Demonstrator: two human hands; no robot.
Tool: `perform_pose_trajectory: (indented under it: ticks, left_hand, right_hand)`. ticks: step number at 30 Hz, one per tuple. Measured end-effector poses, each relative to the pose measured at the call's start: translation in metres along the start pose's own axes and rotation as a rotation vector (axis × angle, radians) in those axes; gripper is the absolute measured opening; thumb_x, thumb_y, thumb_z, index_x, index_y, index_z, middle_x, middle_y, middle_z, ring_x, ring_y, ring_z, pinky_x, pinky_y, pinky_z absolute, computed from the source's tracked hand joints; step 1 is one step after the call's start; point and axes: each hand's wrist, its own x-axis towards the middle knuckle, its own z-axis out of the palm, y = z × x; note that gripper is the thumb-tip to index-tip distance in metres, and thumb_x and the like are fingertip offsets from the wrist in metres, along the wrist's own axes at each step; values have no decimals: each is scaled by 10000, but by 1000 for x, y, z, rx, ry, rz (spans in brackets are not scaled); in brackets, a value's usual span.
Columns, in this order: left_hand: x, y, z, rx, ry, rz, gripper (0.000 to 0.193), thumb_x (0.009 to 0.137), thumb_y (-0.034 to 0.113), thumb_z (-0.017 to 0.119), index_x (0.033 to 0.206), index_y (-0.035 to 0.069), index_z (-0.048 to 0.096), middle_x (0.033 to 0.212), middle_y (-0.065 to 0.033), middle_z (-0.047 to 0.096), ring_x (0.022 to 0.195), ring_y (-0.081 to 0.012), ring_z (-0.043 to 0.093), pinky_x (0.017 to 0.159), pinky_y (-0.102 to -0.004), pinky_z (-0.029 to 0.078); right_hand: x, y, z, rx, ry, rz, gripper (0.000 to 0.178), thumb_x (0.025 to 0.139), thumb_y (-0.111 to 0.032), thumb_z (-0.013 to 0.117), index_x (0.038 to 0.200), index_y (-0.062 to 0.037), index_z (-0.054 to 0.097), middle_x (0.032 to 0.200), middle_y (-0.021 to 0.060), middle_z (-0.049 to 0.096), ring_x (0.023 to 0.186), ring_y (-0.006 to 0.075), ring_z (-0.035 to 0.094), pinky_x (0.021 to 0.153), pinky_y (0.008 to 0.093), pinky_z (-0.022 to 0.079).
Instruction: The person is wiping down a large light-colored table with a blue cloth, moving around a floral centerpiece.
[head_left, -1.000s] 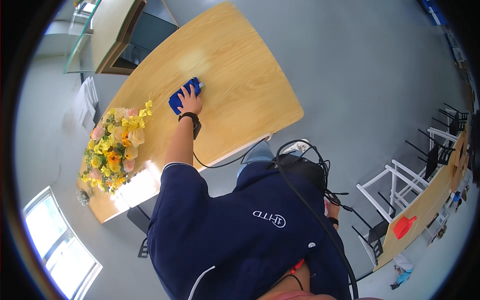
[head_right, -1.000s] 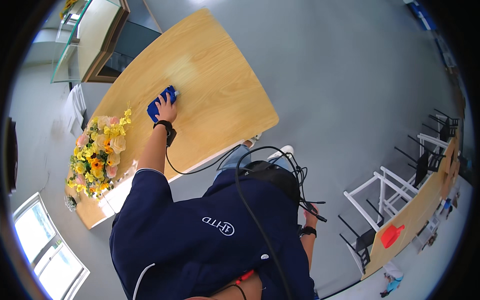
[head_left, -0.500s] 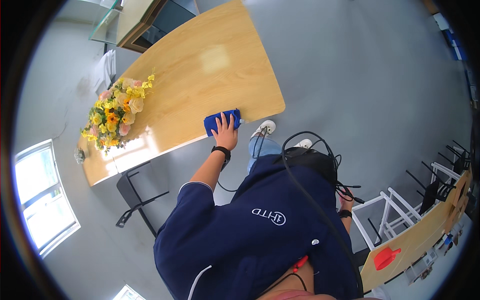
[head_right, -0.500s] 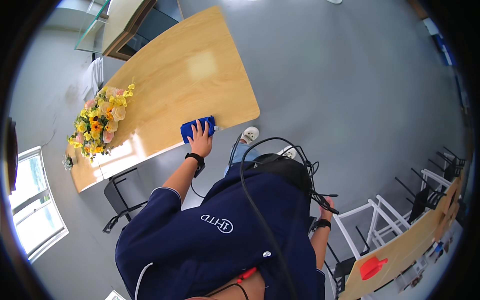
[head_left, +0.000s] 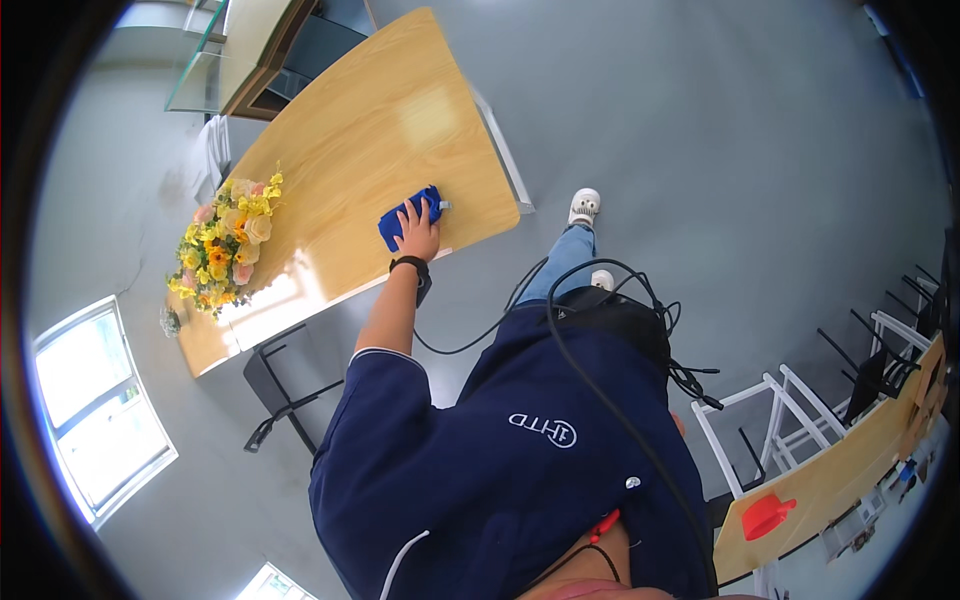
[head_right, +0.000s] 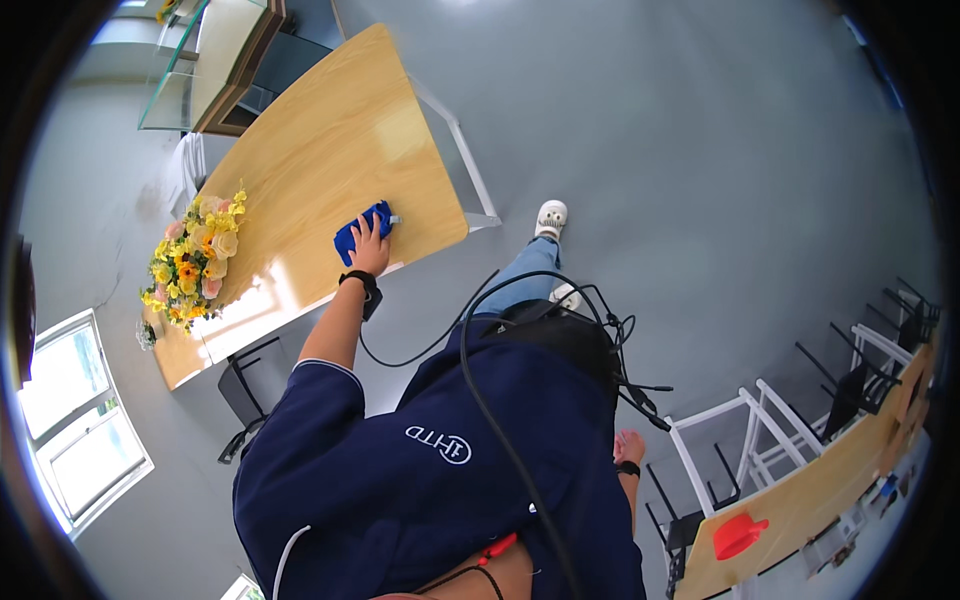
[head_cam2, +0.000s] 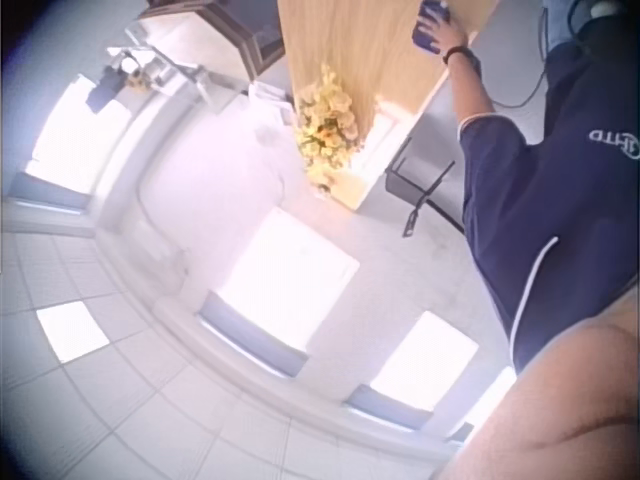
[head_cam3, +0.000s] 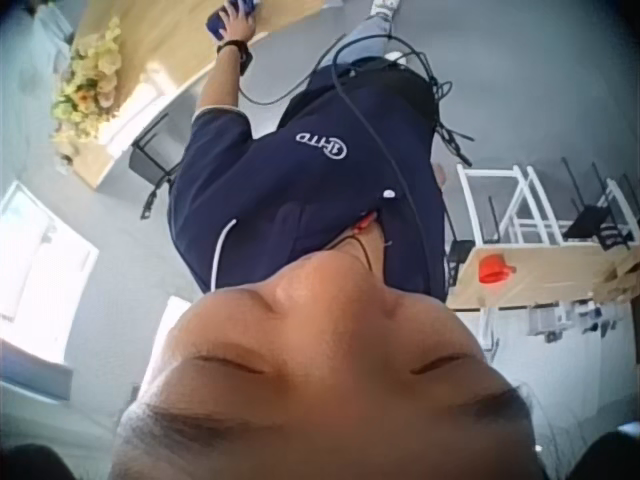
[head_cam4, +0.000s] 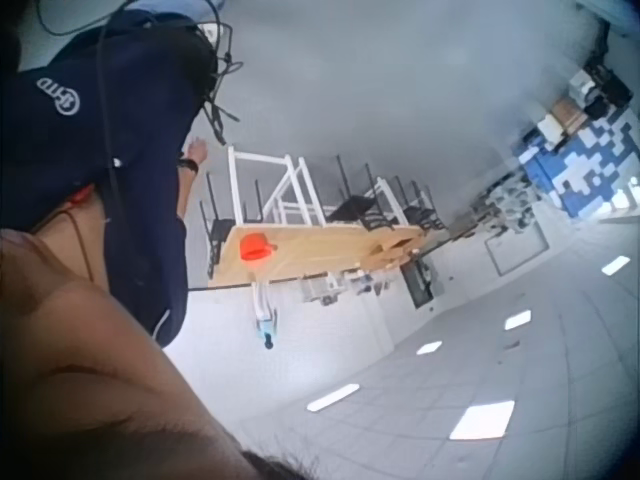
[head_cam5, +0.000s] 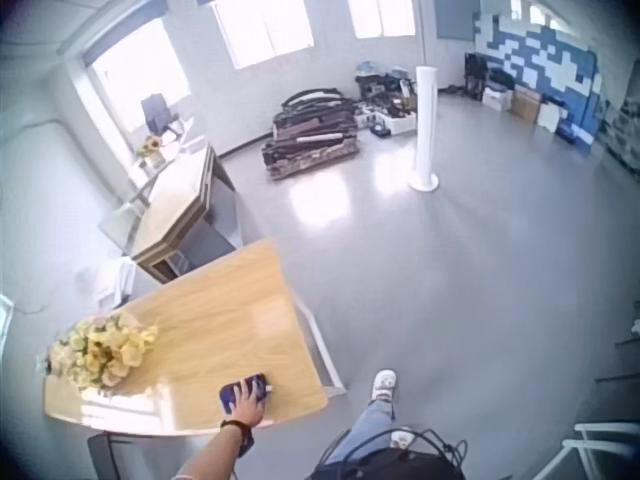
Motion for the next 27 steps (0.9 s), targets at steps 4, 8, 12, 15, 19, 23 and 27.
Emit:
perform_pose_trajectory:
  ticks: [4,8,12,15,19,23,27]
  left_hand:
    - [75,10,-27,11,62,-60,563,813,347,399,1314,264,158,1393,-75,30,1263,-345,63,885,-629,207]
    - [145,16,-53,-54,83,-139,574,821,378,371,1322,281,107,1393,-78,21,1253,-377,55,856,-657,198]
    - [198,18,-88,-81,50,-213,550,836,407,343,1320,298,106,1397,-52,6,1266,-340,30,897,-632,168]
    - [228,20,-97,-107,49,-248,544,836,415,336,1317,311,106,1397,-43,6,1269,-331,28,899,-632,163]
    - [230,24,-97,-94,97,-261,531,835,398,348,1313,297,140,1395,-51,21,1267,-332,39,893,-637,165]
    - [195,47,-92,-34,176,-104,554,812,308,434,1306,271,187,1390,-68,66,1258,-338,91,888,-634,186]
    - [117,73,-67,6,192,24,591,760,248,497,1293,239,242,1383,-92,94,1252,-343,113,886,-631,184]
  right_hand:
    - [-3,-38,16,-72,5,-33,199,787,-171,476,970,-95,497,854,58,528,689,160,532,553,242,408]
    - [-11,-103,40,-152,34,-115,150,780,-169,491,893,-78,530,762,45,530,635,142,525,519,236,399]
    - [-17,-178,71,-218,53,-211,127,773,-167,506,815,-61,562,671,32,531,582,124,518,486,231,389]
    - [-25,-225,105,-227,22,-370,101,763,-157,536,796,-68,571,644,11,520,560,83,496,479,197,374]
    - [-64,-277,165,-456,-170,-639,152,763,-102,553,909,-59,558,724,19,549,618,96,521,511,203,400]
    - [-78,-327,211,-938,-242,-821,169,753,-80,557,922,-74,552,740,23,561,549,97,512,452,185,381]
    - [-20,-369,222,-645,-176,-436,146,828,-202,468,913,-103,533,805,28,590,533,126,524,477,215,423]
